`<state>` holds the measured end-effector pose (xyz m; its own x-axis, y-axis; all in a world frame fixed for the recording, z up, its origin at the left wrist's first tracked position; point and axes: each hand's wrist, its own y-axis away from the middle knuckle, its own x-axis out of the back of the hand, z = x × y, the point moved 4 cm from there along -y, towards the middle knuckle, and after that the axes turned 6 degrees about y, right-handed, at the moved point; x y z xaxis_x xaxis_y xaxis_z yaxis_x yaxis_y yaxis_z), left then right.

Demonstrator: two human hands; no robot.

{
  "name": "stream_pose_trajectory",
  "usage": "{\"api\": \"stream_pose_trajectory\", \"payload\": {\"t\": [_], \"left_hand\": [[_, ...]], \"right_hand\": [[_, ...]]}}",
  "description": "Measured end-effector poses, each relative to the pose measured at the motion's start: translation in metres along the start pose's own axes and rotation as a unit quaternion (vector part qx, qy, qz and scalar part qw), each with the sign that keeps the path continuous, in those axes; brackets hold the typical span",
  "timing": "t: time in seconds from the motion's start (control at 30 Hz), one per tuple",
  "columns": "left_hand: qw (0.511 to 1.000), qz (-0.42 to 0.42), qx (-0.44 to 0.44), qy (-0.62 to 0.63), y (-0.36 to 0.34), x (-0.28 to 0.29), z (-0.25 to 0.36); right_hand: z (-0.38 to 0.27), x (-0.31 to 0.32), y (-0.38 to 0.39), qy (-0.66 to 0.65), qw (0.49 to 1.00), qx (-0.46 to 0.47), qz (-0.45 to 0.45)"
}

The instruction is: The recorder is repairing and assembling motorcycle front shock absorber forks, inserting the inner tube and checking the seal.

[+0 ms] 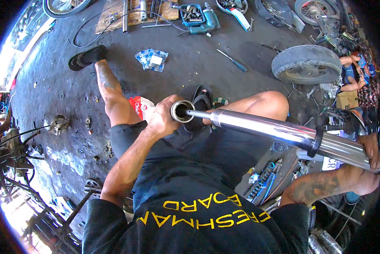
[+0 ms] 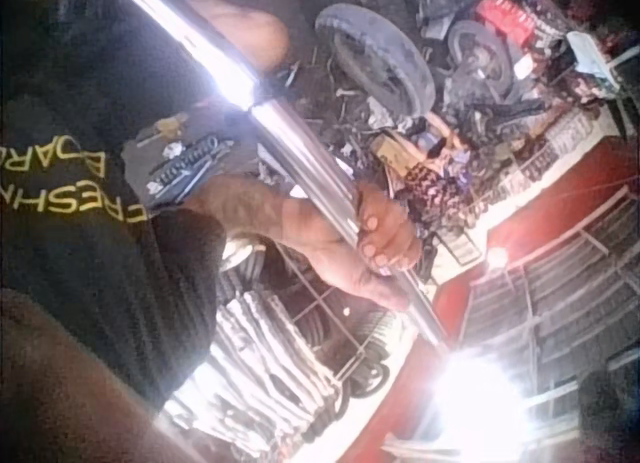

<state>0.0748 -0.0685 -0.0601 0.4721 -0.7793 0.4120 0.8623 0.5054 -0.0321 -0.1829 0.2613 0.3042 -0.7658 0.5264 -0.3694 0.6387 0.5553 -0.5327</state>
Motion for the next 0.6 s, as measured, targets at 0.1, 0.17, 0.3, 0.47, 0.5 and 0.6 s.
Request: {"api": "stream_pose_trajectory", "payload": {"t": [0.1,0.17,0.3,0.47,0.5,0.6], "left_hand": [[0.997,-0.024,0.057,0.045,0.003,-0.004,0.003],[0.994,-0.031,0.082,0.064,0.006,-0.004,0.007],[0.994,-0.037,0.080,0.066,0.011,-0.004,0.010],[0.997,-0.027,0.035,0.061,0.014,-0.008,0.002],[0.997,-0.029,0.033,0.059,0.014,-0.010,0.000],[0.997,-0.026,0.021,0.074,0.015,-0.014,-0.007]], "right_hand": [[0.011,-0.013,-0.001,0.003,0.996,0.015,0.092],[0.023,-0.022,-0.003,0.004,0.994,0.013,0.110],[0.061,-0.039,-0.018,-0.048,0.992,-0.055,-0.104],[0.106,-0.068,-0.023,-0.081,0.949,-0.107,-0.286],[0.112,-0.078,-0.021,-0.074,0.951,-0.112,-0.277],[0.129,-0.113,-0.011,-0.047,0.969,-0.132,-0.202]]}}
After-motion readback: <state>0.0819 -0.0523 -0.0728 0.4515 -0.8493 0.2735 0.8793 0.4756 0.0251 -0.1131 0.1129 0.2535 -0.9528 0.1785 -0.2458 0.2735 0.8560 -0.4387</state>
